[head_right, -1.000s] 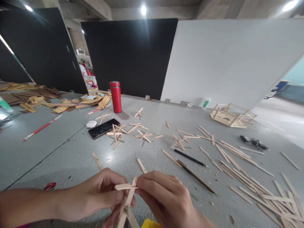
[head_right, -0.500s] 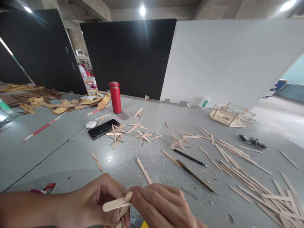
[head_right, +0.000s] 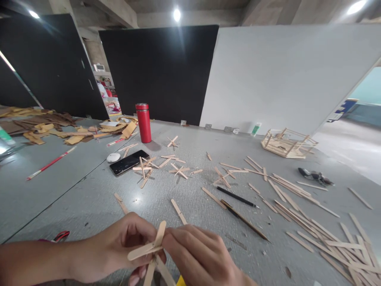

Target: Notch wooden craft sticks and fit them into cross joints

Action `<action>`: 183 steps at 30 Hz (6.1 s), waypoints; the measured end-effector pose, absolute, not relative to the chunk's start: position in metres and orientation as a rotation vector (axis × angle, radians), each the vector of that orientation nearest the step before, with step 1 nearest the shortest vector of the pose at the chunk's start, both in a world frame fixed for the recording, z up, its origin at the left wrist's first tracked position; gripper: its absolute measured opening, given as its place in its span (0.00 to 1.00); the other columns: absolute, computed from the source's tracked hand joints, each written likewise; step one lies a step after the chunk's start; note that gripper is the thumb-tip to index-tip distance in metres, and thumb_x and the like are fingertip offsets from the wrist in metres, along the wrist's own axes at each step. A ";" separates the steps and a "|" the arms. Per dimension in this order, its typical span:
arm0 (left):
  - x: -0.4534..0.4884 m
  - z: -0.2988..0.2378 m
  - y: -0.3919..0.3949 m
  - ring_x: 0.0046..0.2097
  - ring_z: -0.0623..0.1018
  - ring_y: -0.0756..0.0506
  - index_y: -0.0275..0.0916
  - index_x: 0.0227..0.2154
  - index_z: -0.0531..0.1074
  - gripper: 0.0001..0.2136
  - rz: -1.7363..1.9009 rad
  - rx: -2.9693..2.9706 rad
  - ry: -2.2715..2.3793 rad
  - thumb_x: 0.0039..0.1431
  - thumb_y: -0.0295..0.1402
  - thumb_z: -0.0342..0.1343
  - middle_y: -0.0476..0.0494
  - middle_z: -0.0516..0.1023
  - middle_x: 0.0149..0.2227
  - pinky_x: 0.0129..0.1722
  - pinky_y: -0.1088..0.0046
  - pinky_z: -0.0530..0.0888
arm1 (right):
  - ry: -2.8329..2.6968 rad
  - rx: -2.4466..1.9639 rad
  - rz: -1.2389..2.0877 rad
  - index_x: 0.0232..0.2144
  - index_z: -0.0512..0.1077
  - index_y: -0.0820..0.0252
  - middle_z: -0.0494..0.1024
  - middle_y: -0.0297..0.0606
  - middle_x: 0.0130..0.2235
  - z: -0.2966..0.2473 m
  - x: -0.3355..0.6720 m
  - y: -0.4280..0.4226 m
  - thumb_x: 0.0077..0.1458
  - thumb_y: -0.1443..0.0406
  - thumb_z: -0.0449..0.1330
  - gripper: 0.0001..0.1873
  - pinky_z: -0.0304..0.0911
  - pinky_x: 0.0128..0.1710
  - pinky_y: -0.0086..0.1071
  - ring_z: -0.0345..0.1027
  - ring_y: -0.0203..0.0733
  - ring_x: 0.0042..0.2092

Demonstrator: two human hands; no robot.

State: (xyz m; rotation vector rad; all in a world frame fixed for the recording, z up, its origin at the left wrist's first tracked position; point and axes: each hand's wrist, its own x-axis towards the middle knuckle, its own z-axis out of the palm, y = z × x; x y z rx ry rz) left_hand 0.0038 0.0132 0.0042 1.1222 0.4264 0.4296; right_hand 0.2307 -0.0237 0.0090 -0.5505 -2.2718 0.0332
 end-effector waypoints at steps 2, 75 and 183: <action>0.004 0.003 0.014 0.25 0.70 0.54 0.34 0.38 0.76 0.20 0.467 1.140 0.389 0.62 0.49 0.65 0.49 0.72 0.26 0.29 0.78 0.72 | -2.235 -0.587 0.167 0.55 0.72 0.68 0.82 0.48 0.42 0.012 0.230 -0.018 0.67 0.76 0.52 0.17 0.77 0.41 0.35 0.78 0.43 0.44; -0.004 -0.003 0.008 0.33 0.81 0.49 0.41 0.55 0.79 0.14 0.911 1.739 0.754 0.70 0.37 0.60 0.43 0.86 0.39 0.34 0.74 0.80 | -1.393 -1.117 1.497 0.32 0.77 0.61 0.75 0.32 0.24 0.021 0.204 -0.033 0.67 0.53 0.61 0.19 0.67 0.25 0.23 0.69 0.31 0.22; -0.002 0.013 0.003 0.31 0.69 0.50 0.39 0.35 0.66 0.14 0.641 1.550 0.740 0.71 0.45 0.53 0.51 0.67 0.28 0.30 0.75 0.66 | -2.087 -1.031 0.739 0.59 0.74 0.43 0.80 0.42 0.55 0.041 0.233 -0.023 0.65 0.62 0.64 0.21 0.75 0.51 0.41 0.77 0.53 0.53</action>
